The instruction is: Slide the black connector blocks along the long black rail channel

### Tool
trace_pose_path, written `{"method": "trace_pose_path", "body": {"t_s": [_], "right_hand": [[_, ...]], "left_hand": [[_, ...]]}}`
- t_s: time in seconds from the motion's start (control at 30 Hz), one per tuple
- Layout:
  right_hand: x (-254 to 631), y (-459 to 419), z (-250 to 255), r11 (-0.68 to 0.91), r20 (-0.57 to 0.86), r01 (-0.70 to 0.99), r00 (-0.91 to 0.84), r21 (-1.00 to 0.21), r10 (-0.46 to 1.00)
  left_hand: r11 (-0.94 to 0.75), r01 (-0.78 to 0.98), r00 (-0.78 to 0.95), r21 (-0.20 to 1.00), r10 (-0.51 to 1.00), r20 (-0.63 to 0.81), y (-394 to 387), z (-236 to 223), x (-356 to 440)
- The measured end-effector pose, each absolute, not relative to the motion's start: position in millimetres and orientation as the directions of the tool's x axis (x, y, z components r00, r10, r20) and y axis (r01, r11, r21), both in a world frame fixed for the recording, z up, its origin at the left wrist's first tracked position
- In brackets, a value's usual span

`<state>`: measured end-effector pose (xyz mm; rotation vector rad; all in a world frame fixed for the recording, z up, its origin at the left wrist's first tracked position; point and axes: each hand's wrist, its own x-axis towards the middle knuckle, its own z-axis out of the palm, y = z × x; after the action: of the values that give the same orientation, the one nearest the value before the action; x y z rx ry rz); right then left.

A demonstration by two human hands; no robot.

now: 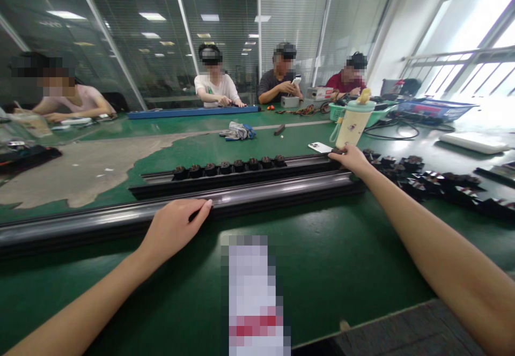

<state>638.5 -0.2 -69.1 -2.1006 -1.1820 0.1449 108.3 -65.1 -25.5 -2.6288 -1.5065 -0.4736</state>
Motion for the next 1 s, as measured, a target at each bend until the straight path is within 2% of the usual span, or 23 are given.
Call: {"method": "trace_pose_path", "body": {"t_s": [0.3,0.67,1.0], "right_hand": [[639,1,-70,-0.317,0.205,0.659,0.589,-0.682,0.781],[641,2,-67,-0.356,0.245,0.719,0.586,-0.597,0.773],[637,-5,-60,-0.394,0.194,0.678,0.62,-0.621,0.76]], "left_hand": [[-0.518,0.851,0.472,0.092,0.829,0.301,-65,-25,109],[-0.501,0.857,0.453,0.119,0.844,0.286,-68,-22,110],[-0.513,0.852,0.467,0.107,0.836,0.288,-66,-24,109]]}}
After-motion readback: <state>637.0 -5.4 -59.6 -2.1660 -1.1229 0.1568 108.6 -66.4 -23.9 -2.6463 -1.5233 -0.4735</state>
